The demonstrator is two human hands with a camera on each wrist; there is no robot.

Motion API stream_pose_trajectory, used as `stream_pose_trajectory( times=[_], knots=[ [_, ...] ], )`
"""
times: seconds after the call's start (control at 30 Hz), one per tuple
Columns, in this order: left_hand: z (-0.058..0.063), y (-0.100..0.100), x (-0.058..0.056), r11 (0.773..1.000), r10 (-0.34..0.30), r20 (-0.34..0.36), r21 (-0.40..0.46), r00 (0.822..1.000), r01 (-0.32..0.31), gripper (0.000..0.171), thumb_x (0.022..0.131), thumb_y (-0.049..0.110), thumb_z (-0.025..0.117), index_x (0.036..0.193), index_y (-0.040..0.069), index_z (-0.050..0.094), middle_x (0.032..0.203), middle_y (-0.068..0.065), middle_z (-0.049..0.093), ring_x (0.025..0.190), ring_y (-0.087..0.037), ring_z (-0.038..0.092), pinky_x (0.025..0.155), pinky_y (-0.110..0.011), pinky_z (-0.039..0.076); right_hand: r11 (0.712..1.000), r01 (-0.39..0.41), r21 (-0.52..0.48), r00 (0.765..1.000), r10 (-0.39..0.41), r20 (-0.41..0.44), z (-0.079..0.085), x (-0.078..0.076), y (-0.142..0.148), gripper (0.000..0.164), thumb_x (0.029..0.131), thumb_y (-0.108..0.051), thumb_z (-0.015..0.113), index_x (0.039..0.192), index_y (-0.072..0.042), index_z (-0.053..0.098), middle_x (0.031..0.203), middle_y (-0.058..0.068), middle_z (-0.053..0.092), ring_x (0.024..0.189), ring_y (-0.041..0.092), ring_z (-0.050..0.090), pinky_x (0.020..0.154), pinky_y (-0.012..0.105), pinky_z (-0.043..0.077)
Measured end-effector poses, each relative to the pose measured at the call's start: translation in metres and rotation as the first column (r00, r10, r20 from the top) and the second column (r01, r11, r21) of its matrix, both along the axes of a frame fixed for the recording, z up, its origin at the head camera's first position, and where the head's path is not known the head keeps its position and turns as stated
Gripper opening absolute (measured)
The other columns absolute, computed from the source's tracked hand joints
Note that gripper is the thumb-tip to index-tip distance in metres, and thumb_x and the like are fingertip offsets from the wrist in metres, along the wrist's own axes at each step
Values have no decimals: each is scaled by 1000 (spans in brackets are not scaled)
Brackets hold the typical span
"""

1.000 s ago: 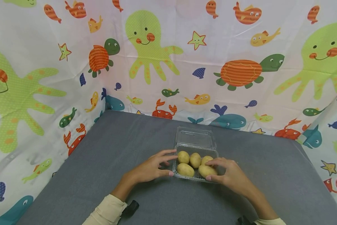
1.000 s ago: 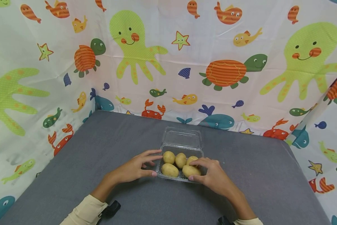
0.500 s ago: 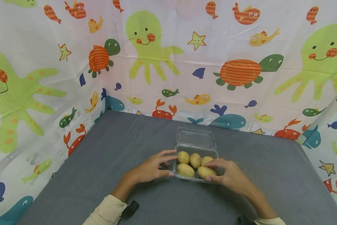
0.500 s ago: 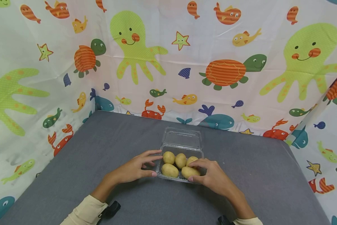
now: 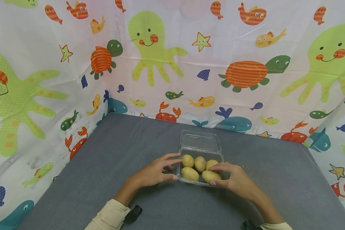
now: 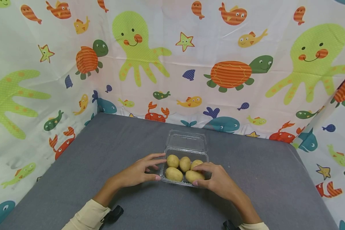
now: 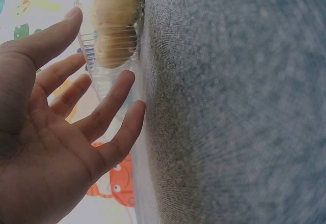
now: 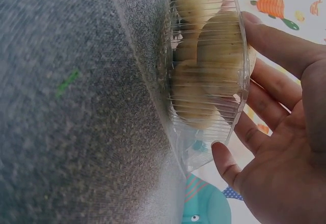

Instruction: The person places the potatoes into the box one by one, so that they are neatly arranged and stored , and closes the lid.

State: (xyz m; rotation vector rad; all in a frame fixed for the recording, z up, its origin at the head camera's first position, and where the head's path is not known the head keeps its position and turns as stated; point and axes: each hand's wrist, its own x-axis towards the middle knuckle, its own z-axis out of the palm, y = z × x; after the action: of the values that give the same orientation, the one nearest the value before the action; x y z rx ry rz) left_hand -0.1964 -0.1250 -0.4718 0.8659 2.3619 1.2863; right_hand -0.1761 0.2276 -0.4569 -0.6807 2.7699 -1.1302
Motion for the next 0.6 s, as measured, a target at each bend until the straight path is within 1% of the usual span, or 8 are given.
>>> stream_pose_trajectory(
  times=[0.2, 0.47, 0.6],
  knots=[
    [-1, 0, 0, 1000, 2, 4, 0, 1000, -2, 67, 101, 31, 76, 161, 19, 48, 174, 3, 29, 131, -24, 63, 107, -49, 52, 1000, 1, -7, 1000, -1, -14, -1, 0, 0, 41, 86, -42, 89, 123, -28, 79, 121, -13, 72, 115, 14, 64, 99, 46, 54],
    [-1, 0, 0, 1000, 6, 4, 2, 1000, -6, 66, 101, 32, 76, 160, 18, 49, 173, 5, 30, 131, -23, 63, 106, -48, 52, 1000, -4, -18, 1000, 3, -26, -4, 0, 1, 40, 86, -41, 89, 122, -27, 79, 120, -13, 71, 114, 12, 64, 98, 39, 54],
    [-2, 0, 0, 1000, 4, 1, 4, 1000, -4, 66, 101, 32, 75, 160, 18, 49, 173, 4, 30, 131, -24, 63, 106, -49, 52, 1000, -8, -25, 999, 7, -34, -5, 0, 1, 38, 86, -39, 89, 121, -27, 79, 120, -13, 72, 113, 10, 64, 98, 40, 54]
  ],
)
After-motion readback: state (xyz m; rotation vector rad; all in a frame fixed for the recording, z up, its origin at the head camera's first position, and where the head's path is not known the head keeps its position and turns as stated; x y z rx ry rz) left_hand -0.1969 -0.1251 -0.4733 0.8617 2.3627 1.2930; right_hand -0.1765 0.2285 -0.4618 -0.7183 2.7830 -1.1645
